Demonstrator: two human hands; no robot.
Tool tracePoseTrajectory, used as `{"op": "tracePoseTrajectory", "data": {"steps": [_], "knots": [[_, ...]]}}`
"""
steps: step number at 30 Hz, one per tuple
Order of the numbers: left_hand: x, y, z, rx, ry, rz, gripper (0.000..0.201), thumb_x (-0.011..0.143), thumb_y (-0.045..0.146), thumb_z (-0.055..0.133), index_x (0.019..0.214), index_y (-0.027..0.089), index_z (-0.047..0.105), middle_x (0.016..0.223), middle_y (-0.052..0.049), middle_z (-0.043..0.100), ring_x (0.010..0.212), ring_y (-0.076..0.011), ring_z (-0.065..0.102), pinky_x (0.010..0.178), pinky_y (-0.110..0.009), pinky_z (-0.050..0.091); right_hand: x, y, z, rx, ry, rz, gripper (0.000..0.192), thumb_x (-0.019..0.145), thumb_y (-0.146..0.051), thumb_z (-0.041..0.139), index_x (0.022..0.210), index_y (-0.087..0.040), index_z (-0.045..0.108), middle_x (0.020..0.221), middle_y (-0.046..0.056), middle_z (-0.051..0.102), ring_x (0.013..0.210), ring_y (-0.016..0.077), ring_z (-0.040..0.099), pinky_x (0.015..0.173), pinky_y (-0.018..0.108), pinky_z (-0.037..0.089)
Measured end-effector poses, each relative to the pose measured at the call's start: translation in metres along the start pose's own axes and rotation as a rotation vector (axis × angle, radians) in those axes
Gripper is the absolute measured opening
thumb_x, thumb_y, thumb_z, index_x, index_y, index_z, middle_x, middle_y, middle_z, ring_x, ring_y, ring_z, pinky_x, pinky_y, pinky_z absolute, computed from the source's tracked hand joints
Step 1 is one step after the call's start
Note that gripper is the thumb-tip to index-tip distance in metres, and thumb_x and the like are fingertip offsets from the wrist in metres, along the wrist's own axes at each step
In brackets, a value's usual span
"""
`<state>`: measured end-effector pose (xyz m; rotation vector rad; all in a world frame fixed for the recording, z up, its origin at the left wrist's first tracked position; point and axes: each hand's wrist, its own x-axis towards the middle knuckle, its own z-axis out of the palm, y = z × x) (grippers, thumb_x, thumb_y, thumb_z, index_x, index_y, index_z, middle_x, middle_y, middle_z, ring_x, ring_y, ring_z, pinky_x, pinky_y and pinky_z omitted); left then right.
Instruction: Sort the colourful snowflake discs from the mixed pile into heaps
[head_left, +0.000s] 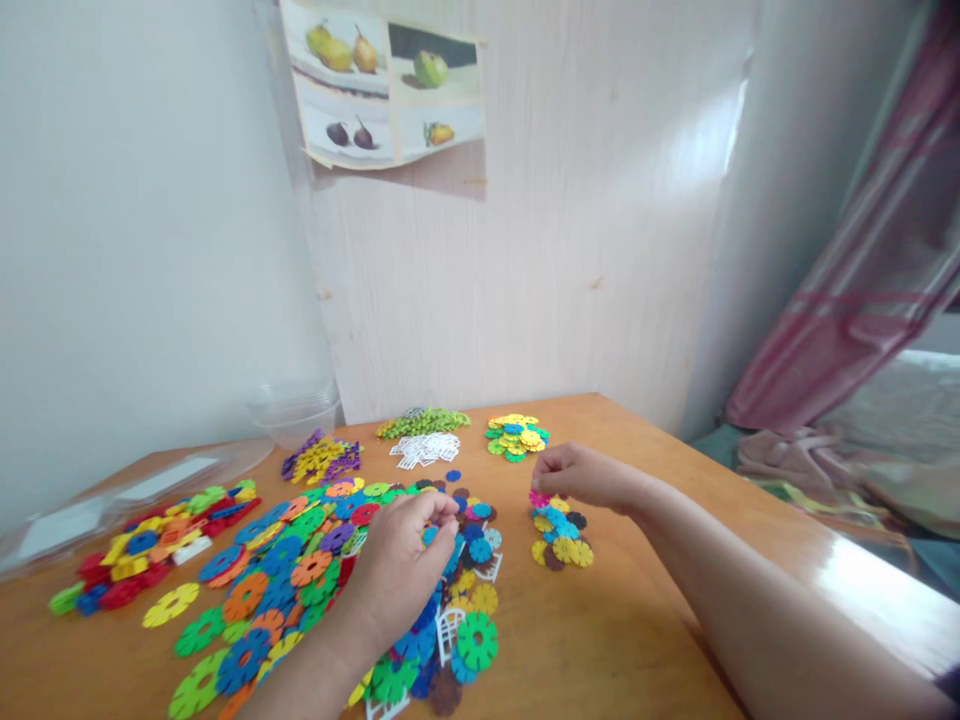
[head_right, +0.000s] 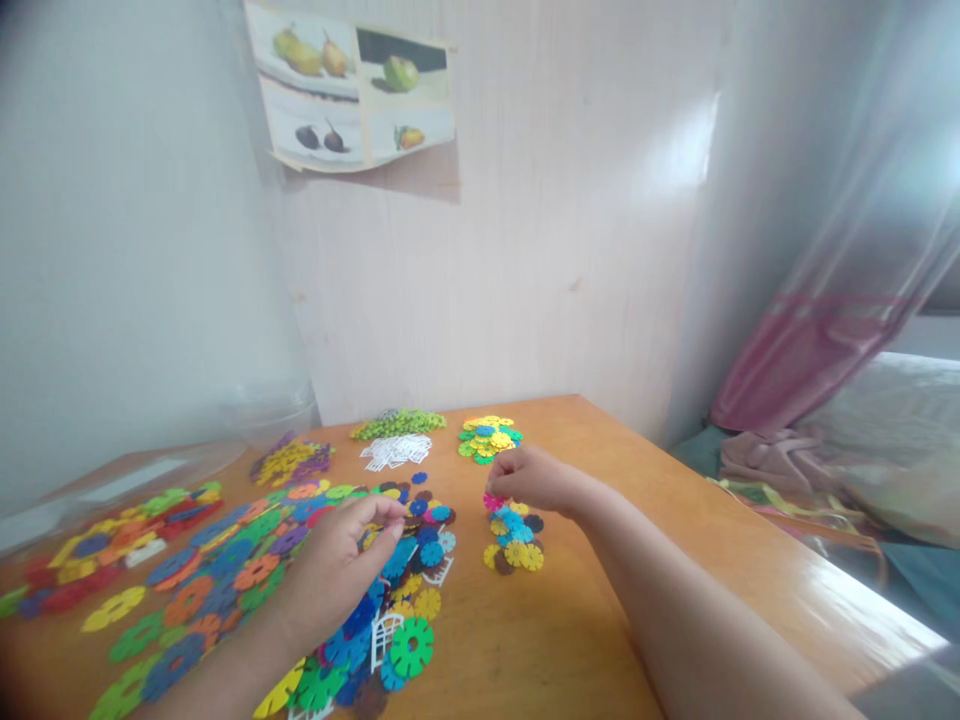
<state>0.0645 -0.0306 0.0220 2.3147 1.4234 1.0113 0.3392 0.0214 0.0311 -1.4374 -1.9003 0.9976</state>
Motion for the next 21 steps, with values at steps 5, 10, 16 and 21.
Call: {"op": "tracePoseTrajectory", "data": {"steps": [5,10,16,21], "knots": [[0.003,-0.013,-0.003,0.04,0.021,-0.023,0.019,0.09,0.034,0.049,0.091,0.024,0.065,0.097,-0.002,0.071,0.096,-0.0205,0.064,0.086,-0.033,0.047,0.004,0.018,-0.015,-0.038,-0.104,0.093,0.008,0.065,-0.023,0.061,0.061,-0.016,0.06,0.058,-0.001,0.057,0.057,0.0106,0.048,0.052,0.021,0.035],[0.005,-0.02,-0.006,0.063,0.022,-0.043,0.018,0.09,0.033,0.05,0.091,0.024,0.065,0.096,-0.001,0.071,0.095,-0.0192,0.064,0.085,-0.031,0.046,0.009,0.025,-0.014,-0.196,-0.022,0.09,0.009,0.066,-0.024,0.059,0.063,-0.016,0.061,0.057,-0.002,0.055,0.053,0.0094,0.043,0.049,0.022,0.03],[0.004,-0.018,-0.012,0.102,-0.041,-0.048,0.015,0.086,0.029,0.052,0.088,0.024,0.066,0.096,-0.001,0.071,0.095,-0.0199,0.064,0.085,-0.031,0.045,0.01,0.013,0.01,-0.264,0.129,-0.115,0.011,0.075,-0.025,0.056,0.074,-0.017,0.064,0.066,-0.002,0.059,0.062,0.0113,0.051,0.056,0.022,0.035],[0.003,-0.018,-0.012,0.144,-0.049,-0.029,0.014,0.083,0.025,0.054,0.087,0.024,0.067,0.095,0.0,0.071,0.096,-0.0203,0.063,0.084,-0.031,0.044,-0.001,-0.009,0.041,-0.453,0.124,-0.313,0.018,0.083,-0.033,0.059,0.086,-0.021,0.071,0.084,0.003,0.066,0.078,0.0153,0.058,0.068,0.024,0.039]]}}
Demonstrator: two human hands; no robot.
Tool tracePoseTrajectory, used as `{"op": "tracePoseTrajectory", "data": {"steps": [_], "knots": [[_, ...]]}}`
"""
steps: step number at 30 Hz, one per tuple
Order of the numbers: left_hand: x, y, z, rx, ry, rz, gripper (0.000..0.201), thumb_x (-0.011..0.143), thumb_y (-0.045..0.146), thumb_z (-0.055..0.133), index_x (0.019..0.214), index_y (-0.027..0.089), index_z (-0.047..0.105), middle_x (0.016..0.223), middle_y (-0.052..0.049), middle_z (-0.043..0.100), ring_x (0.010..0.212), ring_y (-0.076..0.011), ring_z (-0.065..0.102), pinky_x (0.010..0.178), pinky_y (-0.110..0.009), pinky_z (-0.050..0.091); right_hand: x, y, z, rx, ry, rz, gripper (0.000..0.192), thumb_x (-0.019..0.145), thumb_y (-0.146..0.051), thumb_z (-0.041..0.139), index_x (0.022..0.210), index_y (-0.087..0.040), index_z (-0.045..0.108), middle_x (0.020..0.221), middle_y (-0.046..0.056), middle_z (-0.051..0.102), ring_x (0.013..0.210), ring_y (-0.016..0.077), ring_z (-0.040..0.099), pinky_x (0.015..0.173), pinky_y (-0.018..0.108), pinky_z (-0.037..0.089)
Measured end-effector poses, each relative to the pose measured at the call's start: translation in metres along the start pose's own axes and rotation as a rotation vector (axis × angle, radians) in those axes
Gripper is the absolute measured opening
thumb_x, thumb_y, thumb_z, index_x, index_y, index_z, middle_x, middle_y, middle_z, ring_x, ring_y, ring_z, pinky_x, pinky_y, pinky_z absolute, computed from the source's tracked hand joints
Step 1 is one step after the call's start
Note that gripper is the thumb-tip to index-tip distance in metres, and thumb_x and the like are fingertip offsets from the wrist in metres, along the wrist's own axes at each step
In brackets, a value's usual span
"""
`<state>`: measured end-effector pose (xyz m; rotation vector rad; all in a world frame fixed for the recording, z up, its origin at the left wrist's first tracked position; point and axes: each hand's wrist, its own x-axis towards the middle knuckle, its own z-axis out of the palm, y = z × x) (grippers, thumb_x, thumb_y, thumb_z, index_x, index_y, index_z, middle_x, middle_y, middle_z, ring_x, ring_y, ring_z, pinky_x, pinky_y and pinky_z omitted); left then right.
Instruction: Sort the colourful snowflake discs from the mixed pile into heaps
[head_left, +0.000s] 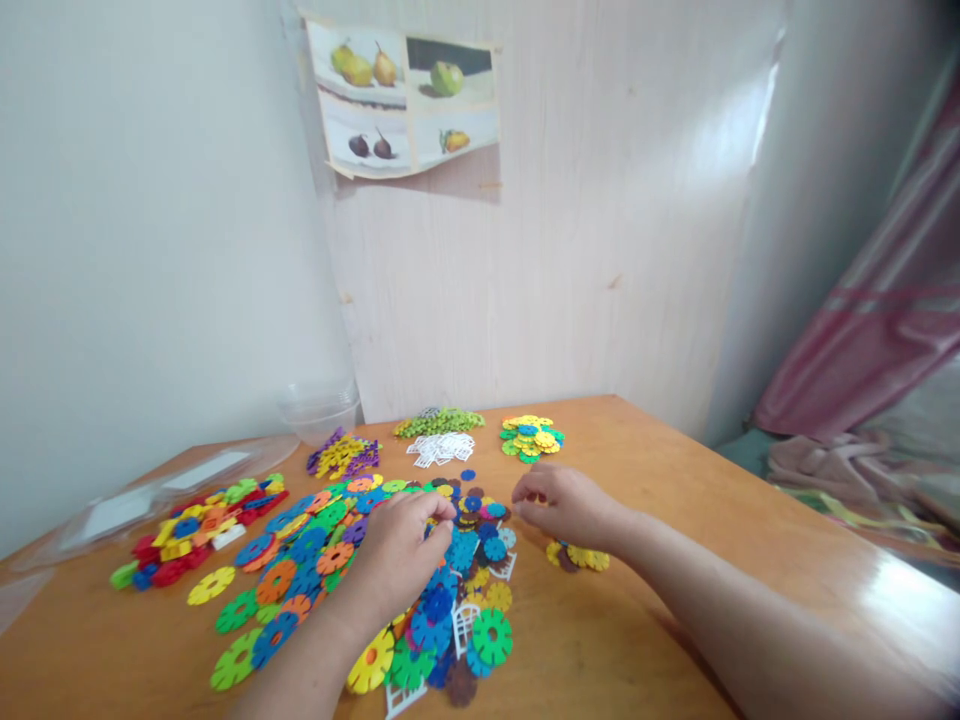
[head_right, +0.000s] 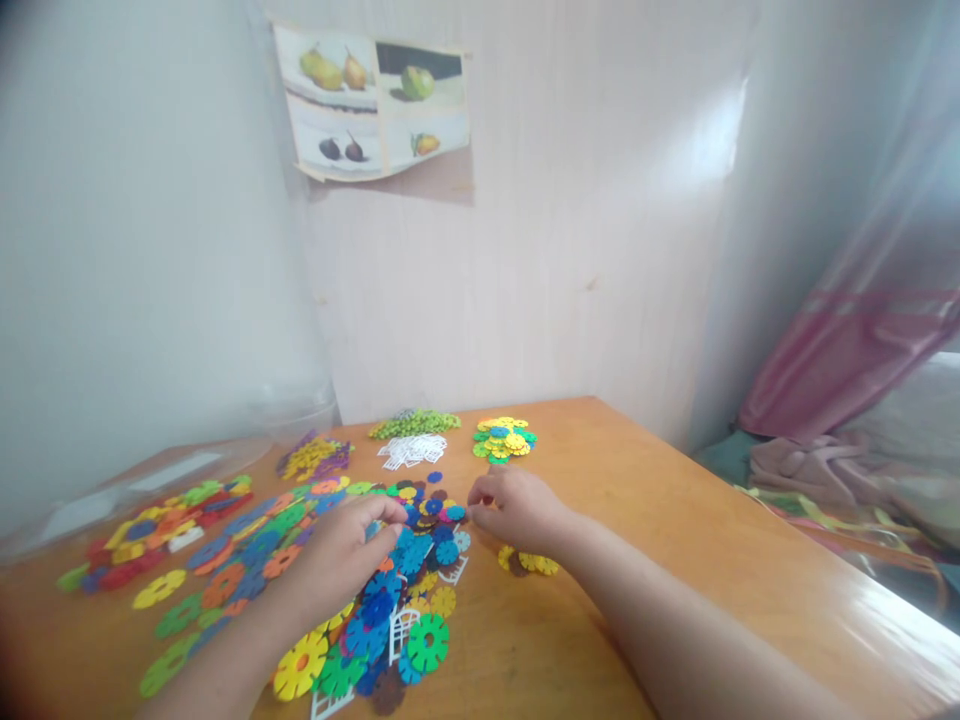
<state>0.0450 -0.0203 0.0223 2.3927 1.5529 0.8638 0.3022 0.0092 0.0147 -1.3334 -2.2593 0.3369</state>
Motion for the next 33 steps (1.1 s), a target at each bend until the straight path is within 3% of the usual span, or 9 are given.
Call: {"op": "tracePoseTrajectory", "data": {"steps": [4,8,18,24,29,33], "knots": [[0.0,-0.002,0.003,0.017,0.007,0.015,0.014,0.082,0.022,0.054,0.086,0.025,0.067,0.093,0.0,0.07,0.096,-0.02,0.062,0.084,-0.031,0.043,-0.008,-0.023,0.009,-0.084,-0.061,-0.106,0.028,0.081,-0.046,0.064,0.093,-0.023,0.073,0.091,0.005,0.065,0.087,0.0187,0.059,0.072,0.026,0.039],[-0.002,0.0,0.004,0.02,0.007,0.034,0.013,0.082,0.02,0.053,0.084,0.025,0.065,0.091,0.0,0.069,0.094,-0.0196,0.06,0.083,-0.031,0.041,-0.011,-0.031,0.016,-0.161,-0.086,-0.096,0.034,0.076,-0.051,0.068,0.096,-0.025,0.073,0.092,0.005,0.064,0.087,0.02,0.058,0.069,0.026,0.037],[-0.005,0.018,-0.001,0.006,-0.061,0.077,0.012,0.083,0.022,0.054,0.083,0.025,0.065,0.09,0.001,0.068,0.094,-0.02,0.058,0.084,-0.033,0.041,-0.009,-0.028,0.02,-0.235,-0.08,-0.112,0.019,0.085,-0.029,0.055,0.082,-0.021,0.071,0.083,0.005,0.064,0.078,0.016,0.056,0.066,0.025,0.034],[-0.007,0.021,-0.004,-0.014,-0.094,0.097,0.013,0.084,0.023,0.054,0.086,0.025,0.067,0.093,0.0,0.068,0.096,-0.0208,0.058,0.086,-0.034,0.041,0.001,-0.001,-0.005,-0.04,0.007,0.099,0.012,0.079,-0.023,0.056,0.07,-0.018,0.062,0.071,0.001,0.062,0.066,0.0119,0.053,0.06,0.022,0.034],[-0.008,0.023,-0.006,-0.019,-0.135,0.115,0.014,0.083,0.023,0.056,0.088,0.026,0.068,0.094,-0.002,0.068,0.098,-0.0217,0.057,0.088,-0.035,0.042,0.002,0.032,-0.029,0.254,-0.079,0.304,0.011,0.072,-0.025,0.059,0.065,-0.018,0.055,0.057,-0.005,0.049,0.055,0.0093,0.042,0.05,0.021,0.029],[-0.009,0.025,-0.007,-0.017,-0.18,0.136,0.013,0.081,0.022,0.057,0.086,0.026,0.069,0.093,-0.002,0.068,0.098,-0.0219,0.057,0.089,-0.035,0.041,-0.002,0.052,-0.038,0.331,-0.187,0.38,0.013,0.069,-0.028,0.061,0.064,-0.016,0.057,0.059,-0.003,0.053,0.058,0.01,0.045,0.053,0.021,0.032]]}}
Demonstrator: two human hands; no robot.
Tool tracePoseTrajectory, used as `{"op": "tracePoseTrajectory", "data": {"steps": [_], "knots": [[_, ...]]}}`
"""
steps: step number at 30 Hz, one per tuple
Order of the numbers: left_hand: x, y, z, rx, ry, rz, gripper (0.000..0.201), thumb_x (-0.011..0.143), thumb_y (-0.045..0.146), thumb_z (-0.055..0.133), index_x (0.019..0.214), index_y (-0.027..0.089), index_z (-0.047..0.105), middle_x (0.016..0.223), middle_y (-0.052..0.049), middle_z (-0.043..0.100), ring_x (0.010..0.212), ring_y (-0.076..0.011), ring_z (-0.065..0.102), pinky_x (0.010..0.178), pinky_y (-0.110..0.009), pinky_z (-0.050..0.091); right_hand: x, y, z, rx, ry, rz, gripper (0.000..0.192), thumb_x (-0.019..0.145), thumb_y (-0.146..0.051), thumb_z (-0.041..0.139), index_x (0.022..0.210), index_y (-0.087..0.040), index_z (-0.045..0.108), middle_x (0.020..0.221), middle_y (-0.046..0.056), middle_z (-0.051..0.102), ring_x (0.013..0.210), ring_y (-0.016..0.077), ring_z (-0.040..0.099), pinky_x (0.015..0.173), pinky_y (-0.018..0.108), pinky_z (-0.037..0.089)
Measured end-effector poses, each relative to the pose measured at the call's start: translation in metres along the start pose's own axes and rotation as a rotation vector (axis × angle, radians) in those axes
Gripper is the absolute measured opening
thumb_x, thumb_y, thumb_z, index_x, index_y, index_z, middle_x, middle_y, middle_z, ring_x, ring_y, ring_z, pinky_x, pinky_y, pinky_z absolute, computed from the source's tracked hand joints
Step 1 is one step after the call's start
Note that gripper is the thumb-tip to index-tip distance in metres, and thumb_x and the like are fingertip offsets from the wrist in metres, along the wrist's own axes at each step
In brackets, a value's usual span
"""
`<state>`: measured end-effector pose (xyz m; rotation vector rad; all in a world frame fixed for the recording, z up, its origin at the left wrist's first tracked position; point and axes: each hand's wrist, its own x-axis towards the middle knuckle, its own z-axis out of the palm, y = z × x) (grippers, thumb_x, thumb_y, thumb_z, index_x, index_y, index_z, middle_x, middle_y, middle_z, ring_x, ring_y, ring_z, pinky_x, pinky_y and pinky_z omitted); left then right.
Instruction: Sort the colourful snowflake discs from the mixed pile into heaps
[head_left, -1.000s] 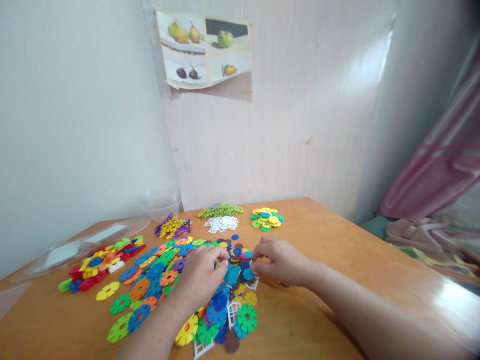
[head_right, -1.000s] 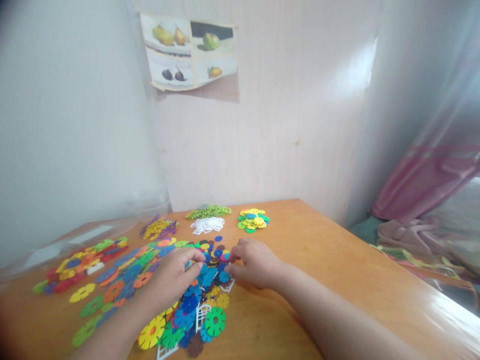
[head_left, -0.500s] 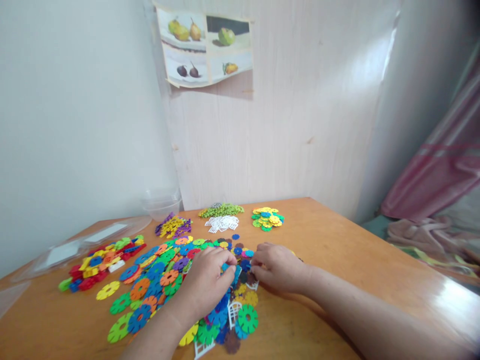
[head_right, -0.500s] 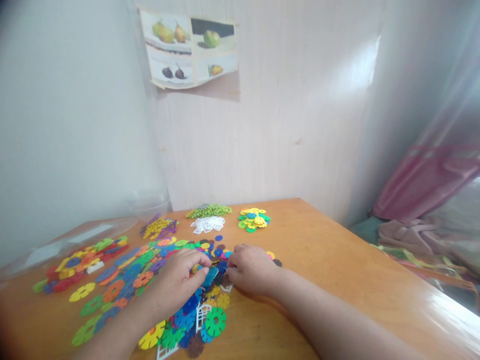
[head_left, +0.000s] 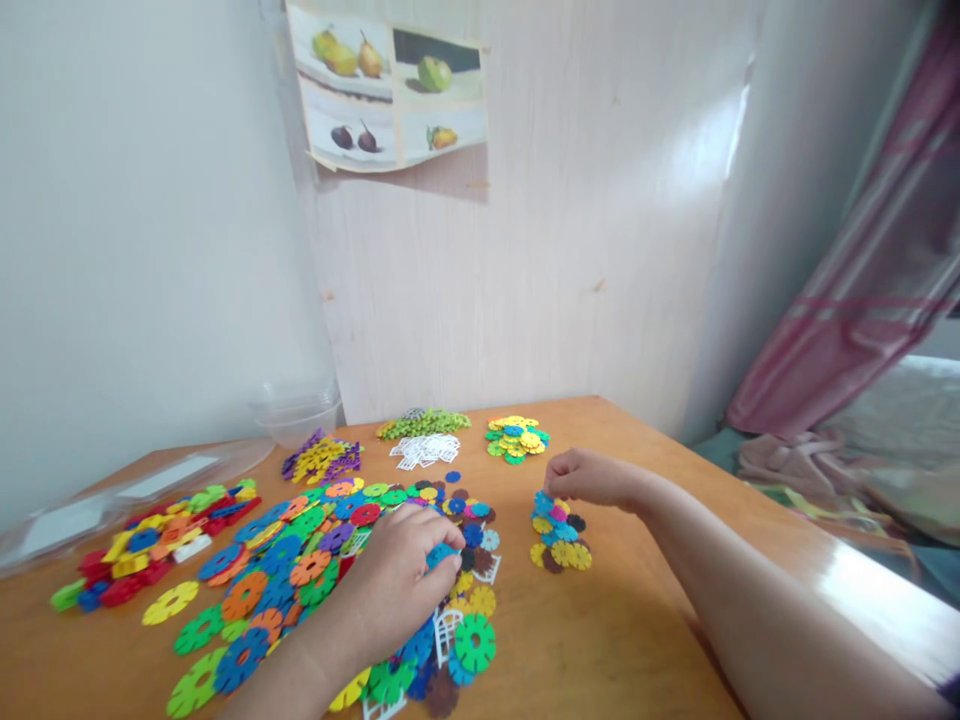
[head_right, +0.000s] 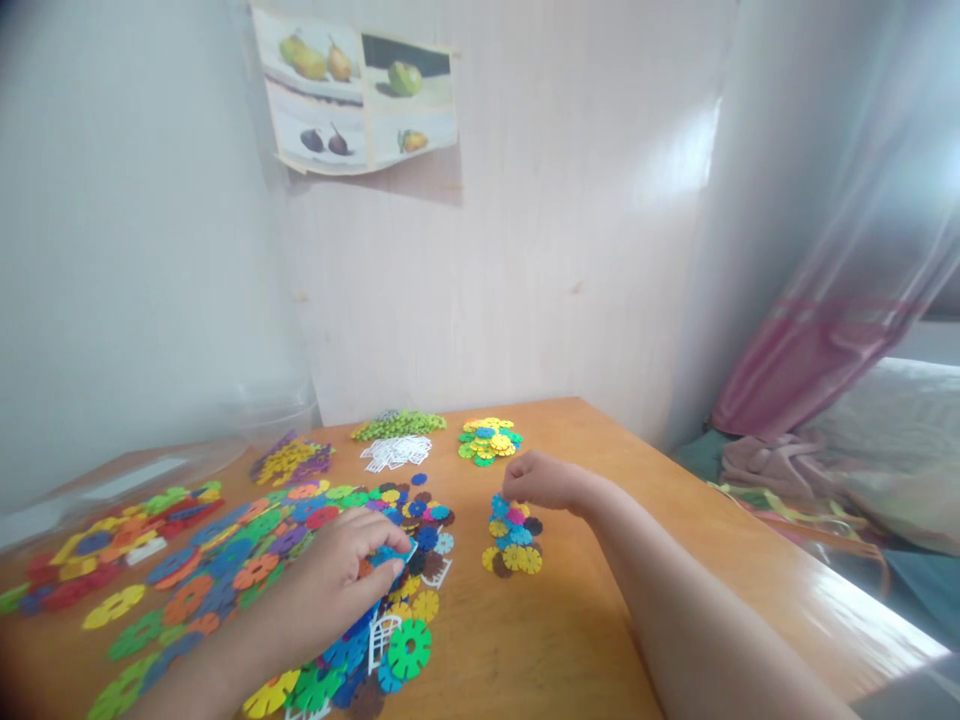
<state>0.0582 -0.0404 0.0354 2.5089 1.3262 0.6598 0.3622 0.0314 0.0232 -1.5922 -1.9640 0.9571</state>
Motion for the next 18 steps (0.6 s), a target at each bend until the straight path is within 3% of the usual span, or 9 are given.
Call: {"op": "tracePoseTrajectory", "data": {"steps": [3,8,13,16,18], "knots": [[-0.001,0.0,0.0,0.001,-0.026,0.018,0.014,0.081,0.02,0.057,0.085,0.026,0.068,0.093,-0.001,0.067,0.099,-0.0215,0.056,0.09,-0.035,0.04,0.003,0.009,-0.006,-0.059,-0.058,0.014,0.012,0.068,-0.027,0.062,0.065,-0.016,0.059,0.062,-0.002,0.057,0.059,0.0107,0.048,0.054,0.022,0.034],[-0.001,-0.003,0.003,0.009,-0.032,0.044,0.014,0.079,0.017,0.057,0.084,0.026,0.067,0.093,0.0,0.067,0.099,-0.021,0.055,0.09,-0.035,0.039,0.001,-0.001,-0.001,-0.124,0.065,-0.072,0.016,0.07,-0.03,0.063,0.066,-0.017,0.055,0.058,-0.005,0.049,0.056,0.0091,0.042,0.05,0.021,0.029],[0.0,-0.005,0.004,0.006,-0.013,0.047,0.016,0.08,0.016,0.056,0.084,0.026,0.068,0.094,-0.002,0.067,0.1,-0.0219,0.055,0.09,-0.035,0.04,-0.02,-0.041,0.031,-0.171,-0.049,-0.214,0.017,0.076,-0.033,0.064,0.074,-0.017,0.059,0.063,-0.004,0.054,0.058,0.0088,0.047,0.05,0.019,0.031],[0.0,-0.005,0.003,0.015,-0.013,0.046,0.016,0.081,0.017,0.054,0.085,0.025,0.068,0.094,-0.003,0.067,0.099,-0.0225,0.055,0.09,-0.036,0.041,-0.036,-0.06,0.055,-0.215,-0.19,-0.34,0.026,0.077,-0.044,0.067,0.082,-0.019,0.062,0.068,-0.004,0.058,0.06,0.009,0.049,0.051,0.019,0.031],[0.0,-0.005,0.003,0.023,-0.012,0.043,0.017,0.082,0.017,0.053,0.085,0.025,0.068,0.094,-0.003,0.067,0.099,-0.0224,0.055,0.09,-0.036,0.041,-0.044,-0.067,0.069,-0.293,-0.217,-0.41,0.035,0.073,-0.053,0.07,0.086,-0.021,0.064,0.073,-0.003,0.061,0.062,0.0105,0.051,0.052,0.02,0.031]]}}
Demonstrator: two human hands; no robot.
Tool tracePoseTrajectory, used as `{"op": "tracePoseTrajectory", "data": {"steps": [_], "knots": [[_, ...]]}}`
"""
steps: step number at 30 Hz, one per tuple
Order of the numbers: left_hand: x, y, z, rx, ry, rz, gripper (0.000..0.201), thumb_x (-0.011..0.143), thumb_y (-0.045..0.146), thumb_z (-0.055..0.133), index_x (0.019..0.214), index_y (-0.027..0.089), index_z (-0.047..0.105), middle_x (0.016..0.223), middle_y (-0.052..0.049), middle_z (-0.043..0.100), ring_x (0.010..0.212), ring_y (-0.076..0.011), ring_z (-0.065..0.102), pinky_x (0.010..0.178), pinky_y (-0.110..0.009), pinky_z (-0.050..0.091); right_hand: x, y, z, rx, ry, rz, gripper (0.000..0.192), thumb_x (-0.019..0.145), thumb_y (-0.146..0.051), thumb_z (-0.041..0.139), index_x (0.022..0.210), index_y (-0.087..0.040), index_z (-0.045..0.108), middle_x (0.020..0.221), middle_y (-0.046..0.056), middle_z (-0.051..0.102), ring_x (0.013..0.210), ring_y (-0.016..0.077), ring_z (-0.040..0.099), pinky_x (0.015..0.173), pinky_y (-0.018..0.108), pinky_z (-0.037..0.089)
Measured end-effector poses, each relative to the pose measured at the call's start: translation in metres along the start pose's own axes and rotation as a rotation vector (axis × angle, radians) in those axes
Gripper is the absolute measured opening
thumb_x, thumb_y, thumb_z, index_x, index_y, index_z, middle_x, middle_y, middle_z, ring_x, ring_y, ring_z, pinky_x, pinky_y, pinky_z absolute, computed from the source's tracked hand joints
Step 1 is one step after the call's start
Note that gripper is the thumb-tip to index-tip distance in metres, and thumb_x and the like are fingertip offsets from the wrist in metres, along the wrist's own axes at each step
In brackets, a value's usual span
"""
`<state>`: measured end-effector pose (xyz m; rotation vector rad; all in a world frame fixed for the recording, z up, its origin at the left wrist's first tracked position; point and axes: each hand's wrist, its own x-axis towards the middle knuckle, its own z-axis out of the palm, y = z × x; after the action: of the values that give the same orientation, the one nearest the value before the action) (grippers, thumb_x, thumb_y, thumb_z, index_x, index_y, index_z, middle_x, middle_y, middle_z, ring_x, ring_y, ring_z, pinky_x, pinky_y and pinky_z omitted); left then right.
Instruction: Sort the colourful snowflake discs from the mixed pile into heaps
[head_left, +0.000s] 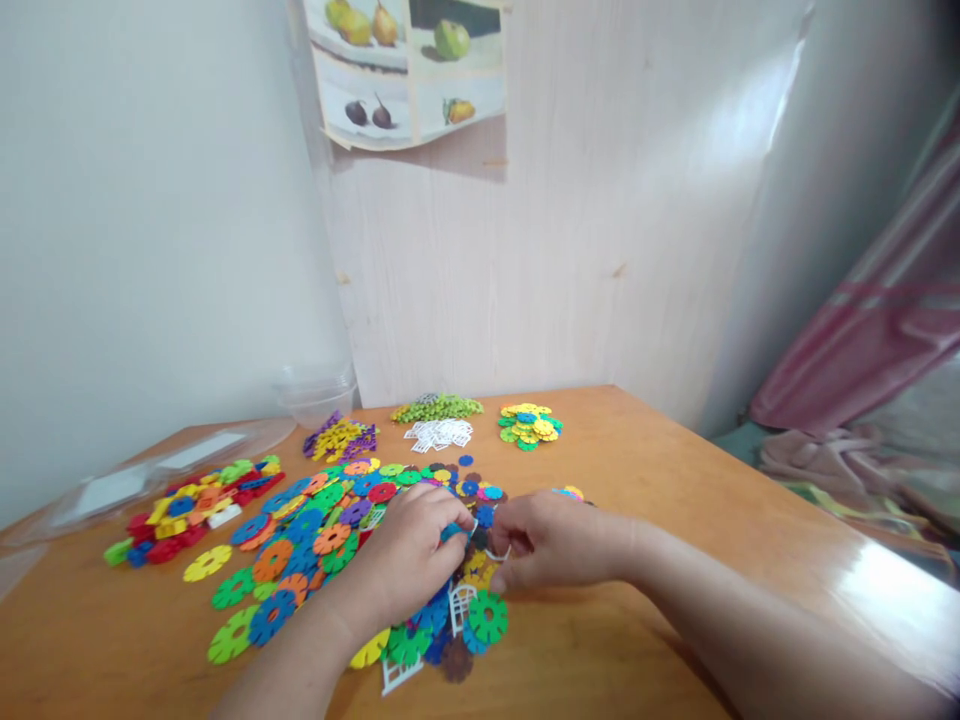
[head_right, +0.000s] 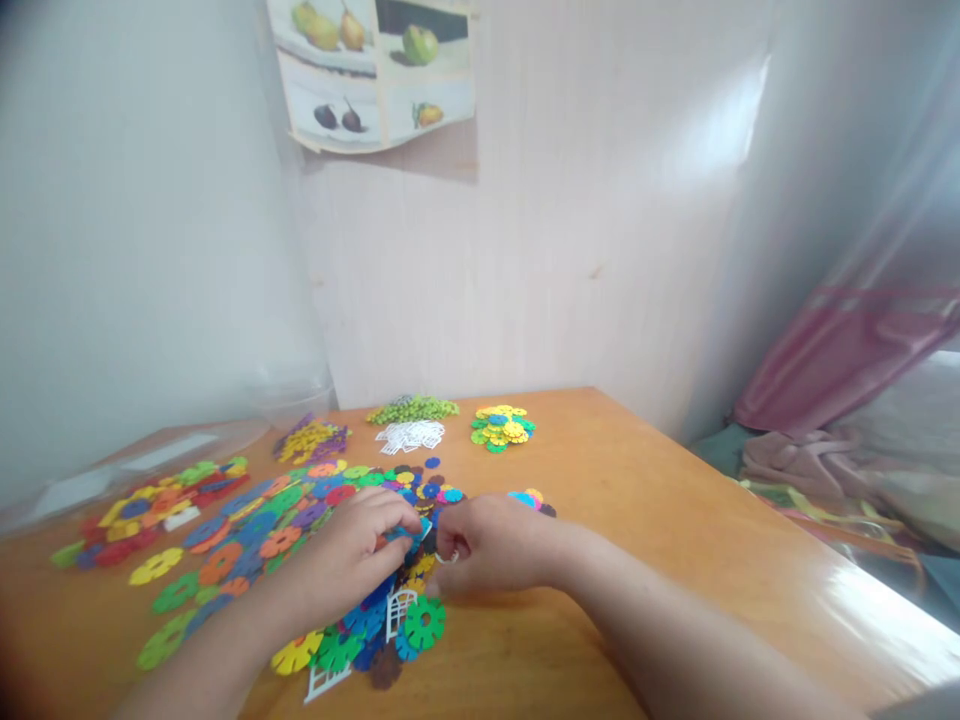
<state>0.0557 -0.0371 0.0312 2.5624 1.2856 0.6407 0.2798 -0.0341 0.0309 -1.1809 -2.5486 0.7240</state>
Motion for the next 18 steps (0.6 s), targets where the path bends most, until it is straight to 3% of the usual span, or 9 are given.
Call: {"op": "tracePoseTrajectory", "data": {"steps": [4,7,15,18], "knots": [[0.0,0.0,-0.001,-0.024,0.02,-0.014,0.018,0.081,0.016,0.053,0.085,0.026,0.068,0.095,-0.002,0.068,0.1,-0.0218,0.056,0.09,-0.035,0.041,0.0,-0.011,0.016,-0.159,-0.033,-0.01,0.051,0.068,-0.065,0.069,0.096,-0.024,0.066,0.078,0.0,0.065,0.064,0.0142,0.053,0.052,0.022,0.028],[0.0,0.001,-0.002,-0.031,0.017,-0.018,0.018,0.08,0.015,0.054,0.084,0.025,0.068,0.094,-0.002,0.068,0.101,-0.0221,0.056,0.089,-0.035,0.041,0.001,-0.013,0.019,-0.189,-0.058,-0.007,0.045,0.069,-0.063,0.068,0.092,-0.024,0.065,0.078,0.0,0.065,0.064,0.0143,0.052,0.052,0.023,0.028],[0.001,-0.002,0.002,-0.016,0.025,-0.023,0.018,0.079,0.013,0.054,0.083,0.025,0.067,0.092,-0.002,0.067,0.1,-0.022,0.056,0.088,-0.035,0.041,0.002,-0.011,0.022,-0.094,-0.046,0.024,0.036,0.066,-0.052,0.072,0.083,-0.023,0.061,0.073,-0.004,0.06,0.061,0.011,0.048,0.049,0.02,0.027],[0.001,-0.002,0.002,-0.023,0.029,-0.039,0.017,0.079,0.014,0.054,0.084,0.024,0.067,0.093,-0.003,0.067,0.1,-0.0224,0.056,0.088,-0.035,0.041,0.003,-0.011,0.021,0.052,-0.1,0.053,0.028,0.067,-0.041,0.073,0.081,-0.021,0.06,0.071,-0.005,0.059,0.06,0.0094,0.047,0.049,0.019,0.029]]}}
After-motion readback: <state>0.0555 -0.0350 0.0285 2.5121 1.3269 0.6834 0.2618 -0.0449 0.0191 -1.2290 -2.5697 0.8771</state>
